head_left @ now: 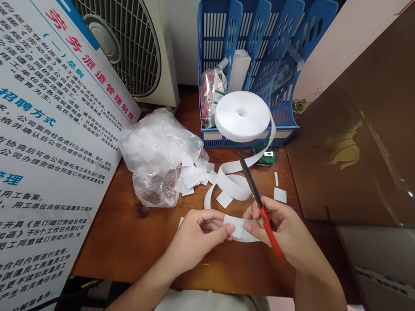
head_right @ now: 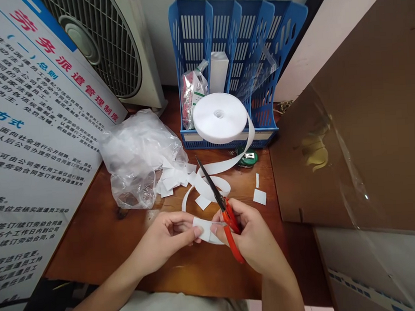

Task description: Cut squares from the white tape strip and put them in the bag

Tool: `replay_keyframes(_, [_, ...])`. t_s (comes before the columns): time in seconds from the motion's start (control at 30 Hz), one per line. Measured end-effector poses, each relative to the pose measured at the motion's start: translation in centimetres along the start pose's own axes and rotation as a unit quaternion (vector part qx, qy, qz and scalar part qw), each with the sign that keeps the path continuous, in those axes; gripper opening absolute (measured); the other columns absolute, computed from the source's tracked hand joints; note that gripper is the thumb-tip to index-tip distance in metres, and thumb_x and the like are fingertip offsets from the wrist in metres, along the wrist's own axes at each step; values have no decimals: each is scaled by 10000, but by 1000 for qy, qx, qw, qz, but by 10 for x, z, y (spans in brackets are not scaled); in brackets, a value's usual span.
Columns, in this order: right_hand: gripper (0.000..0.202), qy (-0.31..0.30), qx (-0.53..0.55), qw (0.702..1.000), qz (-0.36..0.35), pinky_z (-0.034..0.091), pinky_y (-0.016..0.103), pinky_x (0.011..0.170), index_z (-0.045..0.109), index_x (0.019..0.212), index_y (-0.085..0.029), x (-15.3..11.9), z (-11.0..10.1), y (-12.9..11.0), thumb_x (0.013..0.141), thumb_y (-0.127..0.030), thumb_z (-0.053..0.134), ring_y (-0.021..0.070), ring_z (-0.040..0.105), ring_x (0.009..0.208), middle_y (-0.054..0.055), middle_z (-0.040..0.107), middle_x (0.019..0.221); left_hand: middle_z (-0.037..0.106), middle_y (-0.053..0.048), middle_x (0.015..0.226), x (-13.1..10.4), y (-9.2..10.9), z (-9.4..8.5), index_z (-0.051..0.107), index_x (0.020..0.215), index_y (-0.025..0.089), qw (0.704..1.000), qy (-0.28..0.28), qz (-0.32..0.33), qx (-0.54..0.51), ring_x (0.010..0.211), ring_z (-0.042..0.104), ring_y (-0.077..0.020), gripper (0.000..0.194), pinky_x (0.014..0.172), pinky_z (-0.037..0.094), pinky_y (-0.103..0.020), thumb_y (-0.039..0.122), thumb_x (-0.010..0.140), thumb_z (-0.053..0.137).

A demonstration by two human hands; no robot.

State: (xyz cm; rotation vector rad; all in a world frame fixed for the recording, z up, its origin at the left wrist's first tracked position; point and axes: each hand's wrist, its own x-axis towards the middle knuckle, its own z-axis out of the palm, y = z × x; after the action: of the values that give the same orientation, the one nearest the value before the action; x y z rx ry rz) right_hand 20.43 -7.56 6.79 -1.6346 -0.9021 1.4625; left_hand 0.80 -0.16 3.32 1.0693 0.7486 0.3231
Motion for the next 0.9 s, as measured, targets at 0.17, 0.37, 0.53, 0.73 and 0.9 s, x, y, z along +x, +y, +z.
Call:
replay_keyframes(0.17, [265, 11, -8, 1000, -1, 355, 268, 616, 520, 813, -218, -2, -1, -1, 798, -186, 783, 128, 457, 669, -11, 622, 856, 751, -61, 796, 0, 3, 3, 789, 915, 147, 1000, 4, 3, 12, 716, 643, -146, 212, 693, 493, -228, 346, 859, 744])
replay_keyframes(0.37, [233, 11, -25, 1000, -8, 369, 270, 626, 526, 819, -214, -2, 2, -3, 827, -230, 758, 145, 486, 704, 1, 625, 863, 757, -67, 771, 0, 0, 3, 783, 919, 137, 1000, 16, -1, 20, 680, 648, -147, 255, 668, 505, -227, 379, 865, 728])
replay_keyframes(0.53, [167, 10, -102, 995, -14, 317, 240, 554, 545, 800, -208, -2, 4, -7, 834, -138, 692, 109, 367, 599, -72, 476, 674, 768, -70, 781, 2, -1, -2, 753, 911, 140, 998, -13, -18, 65, 716, 670, -162, 254, 688, 485, -235, 387, 877, 704])
replay_keyframes(0.73, [193, 29, -170, 984, -52, 369, 223, 581, 505, 766, -219, 1, 8, -7, 838, -155, 673, 118, 441, 641, -64, 497, 698, 771, -70, 763, 6, 4, -13, 762, 970, 157, 989, -68, -21, 130, 633, 615, -149, 250, 594, 407, -228, 371, 906, 650])
replay_keyframes(0.9, [218, 163, -122, 973, -104, 410, 212, 581, 542, 810, -231, -22, -1, 16, 875, -367, 701, 123, 476, 628, -38, 531, 736, 772, -71, 762, 0, 2, -27, 755, 1033, 153, 991, -7, -34, 129, 680, 646, -166, 285, 629, 434, -232, 386, 904, 652])
